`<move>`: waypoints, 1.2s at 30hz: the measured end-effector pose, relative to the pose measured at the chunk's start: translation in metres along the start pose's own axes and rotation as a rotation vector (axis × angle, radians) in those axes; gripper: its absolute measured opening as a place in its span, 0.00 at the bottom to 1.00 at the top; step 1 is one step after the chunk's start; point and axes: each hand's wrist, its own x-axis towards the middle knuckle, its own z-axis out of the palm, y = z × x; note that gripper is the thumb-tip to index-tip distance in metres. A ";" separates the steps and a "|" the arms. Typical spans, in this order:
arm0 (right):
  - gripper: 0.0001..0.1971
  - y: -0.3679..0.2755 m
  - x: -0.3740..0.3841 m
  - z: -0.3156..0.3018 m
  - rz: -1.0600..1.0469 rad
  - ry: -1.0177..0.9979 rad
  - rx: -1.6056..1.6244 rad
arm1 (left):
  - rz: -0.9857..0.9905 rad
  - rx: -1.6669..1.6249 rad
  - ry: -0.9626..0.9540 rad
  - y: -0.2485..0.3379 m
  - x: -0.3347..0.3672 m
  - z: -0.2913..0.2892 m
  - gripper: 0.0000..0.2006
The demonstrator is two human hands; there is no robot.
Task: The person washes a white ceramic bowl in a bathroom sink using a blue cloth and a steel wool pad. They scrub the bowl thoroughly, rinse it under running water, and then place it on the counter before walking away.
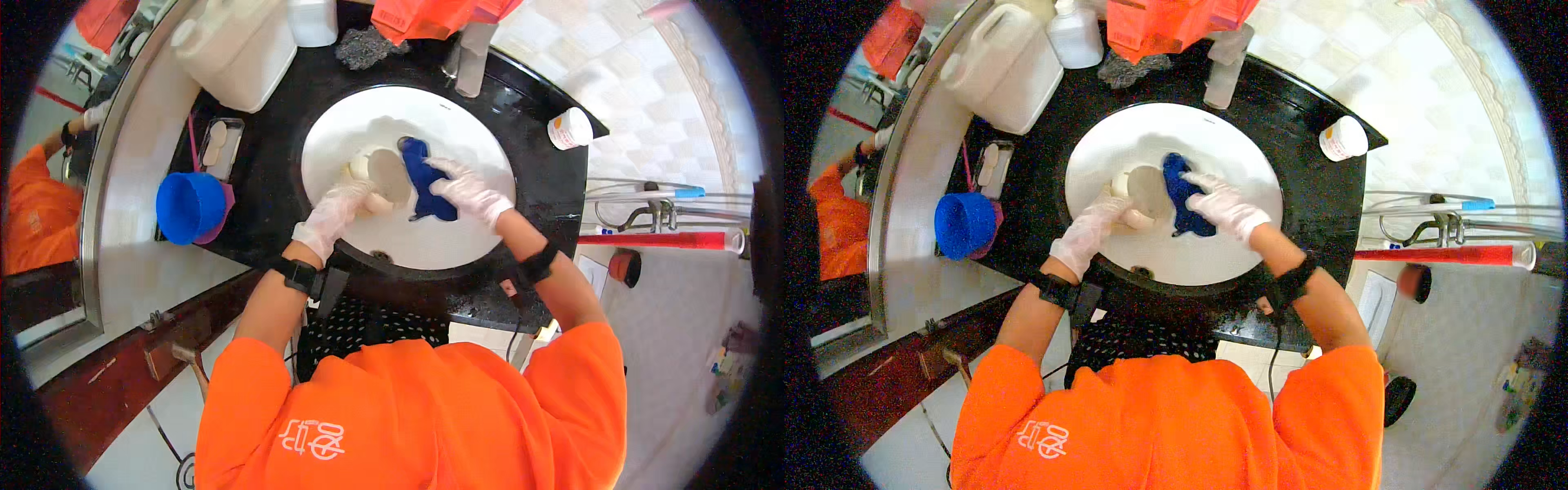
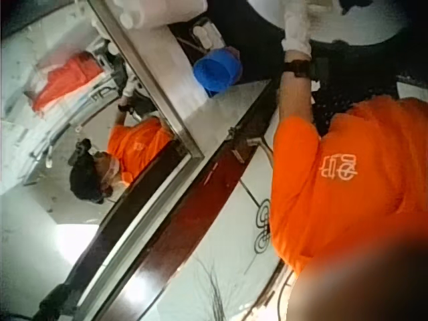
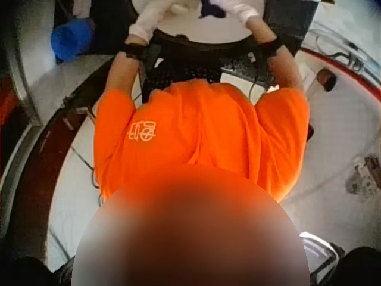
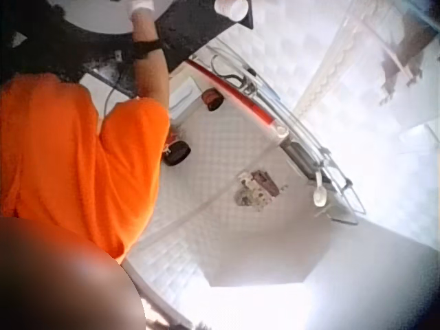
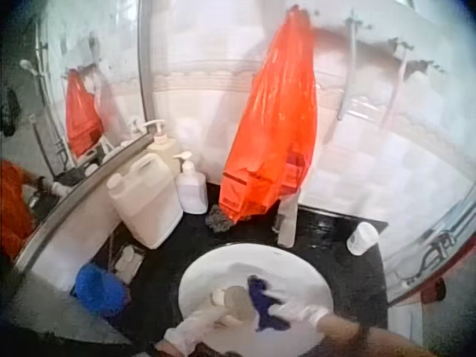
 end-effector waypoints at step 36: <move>0.09 -0.037 0.016 0.063 -0.154 -0.515 -0.857 | -0.130 0.196 -0.248 0.000 0.007 0.011 0.36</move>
